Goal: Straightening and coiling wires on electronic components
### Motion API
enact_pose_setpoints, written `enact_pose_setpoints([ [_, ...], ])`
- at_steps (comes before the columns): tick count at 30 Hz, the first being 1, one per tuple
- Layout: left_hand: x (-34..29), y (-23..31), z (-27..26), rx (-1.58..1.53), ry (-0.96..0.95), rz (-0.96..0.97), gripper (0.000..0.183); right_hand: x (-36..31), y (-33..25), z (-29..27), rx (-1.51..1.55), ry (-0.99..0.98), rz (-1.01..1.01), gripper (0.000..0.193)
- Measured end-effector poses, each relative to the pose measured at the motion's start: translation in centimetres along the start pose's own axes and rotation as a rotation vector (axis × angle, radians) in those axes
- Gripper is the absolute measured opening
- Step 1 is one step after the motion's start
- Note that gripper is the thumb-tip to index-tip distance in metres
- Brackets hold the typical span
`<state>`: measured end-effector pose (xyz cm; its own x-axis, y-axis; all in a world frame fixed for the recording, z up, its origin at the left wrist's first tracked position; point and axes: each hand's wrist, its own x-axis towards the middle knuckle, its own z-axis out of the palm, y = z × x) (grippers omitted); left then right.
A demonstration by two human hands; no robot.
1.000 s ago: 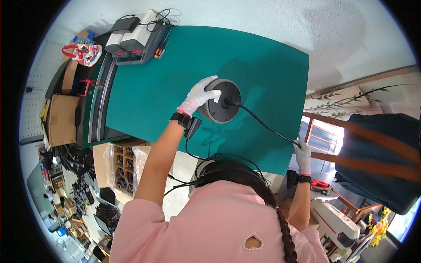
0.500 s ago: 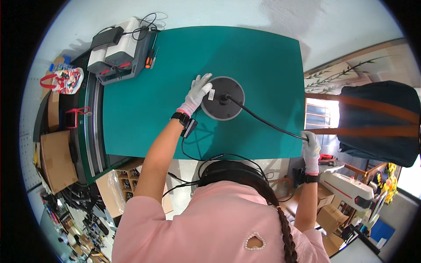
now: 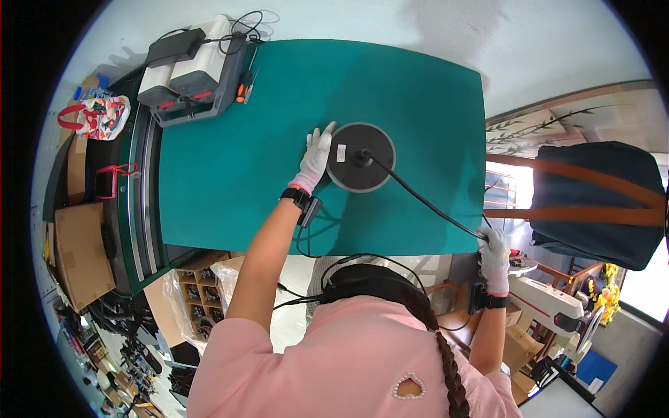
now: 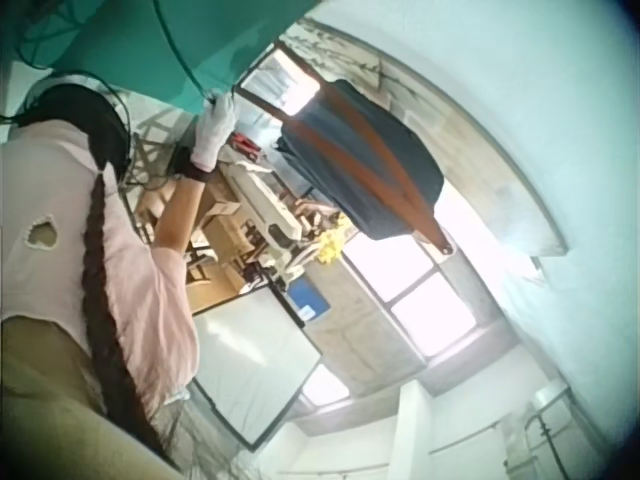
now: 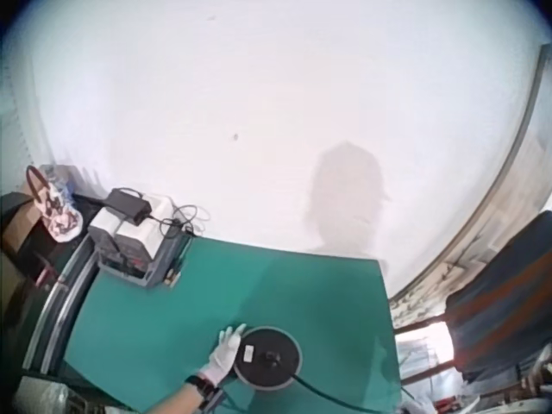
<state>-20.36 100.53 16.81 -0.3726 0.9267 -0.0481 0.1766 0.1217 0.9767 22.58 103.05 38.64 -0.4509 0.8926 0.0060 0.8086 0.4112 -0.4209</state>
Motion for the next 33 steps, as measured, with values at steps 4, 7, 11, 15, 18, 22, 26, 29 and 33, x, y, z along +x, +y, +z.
enact_pose_setpoints([
  [4, 0.5, -1.0, 0.0, 0.184, 0.015, 0.089, 0.049, -1.5, 0.7, 0.1, 0.020, -0.020, 0.013, 0.014],
  [7, 0.3, 1.6, 0.0, 0.413, 0.015, -0.066, 0.050, -3.1, 2.5, 0.0, -0.021, -0.006, -0.010, 0.014],
  [11, -1.1, 4.5, -0.7, 0.488, 0.091, -0.170, 0.063, -6.2, 5.3, -0.3, 0.006, -0.016, 0.062, 0.013],
  [15, -2.3, 6.1, -0.5, 0.503, 0.189, -0.274, 0.063, -10.0, 8.0, 0.2, 0.089, -0.008, 0.067, 0.015],
  [18, -5.3, 7.7, 0.9, 0.451, 0.288, -0.205, 0.058, -12.7, 10.5, 0.7, 0.122, -0.041, 0.140, 0.017],
  [22, -9.0, 7.7, 1.3, 0.357, 0.400, -0.122, 0.050, -15.5, 12.1, 0.2, 0.251, -0.073, 0.196, 0.020],
  [26, -11.6, 7.4, 2.0, 0.225, 0.509, -0.134, 0.045, -18.3, 13.0, -1.0, 0.250, -0.097, 0.172, 0.025],
  [29, -11.9, 7.3, 2.7, 0.161, 0.623, -0.051, 0.039, -20.4, 14.9, -1.4, 0.301, -0.069, 0.097, 0.031],
  [33, -11.5, 12.4, 4.6, -0.328, 0.515, 0.034, 0.036, -20.7, 15.7, -1.8, 0.330, -0.069, 0.051, 0.034],
])
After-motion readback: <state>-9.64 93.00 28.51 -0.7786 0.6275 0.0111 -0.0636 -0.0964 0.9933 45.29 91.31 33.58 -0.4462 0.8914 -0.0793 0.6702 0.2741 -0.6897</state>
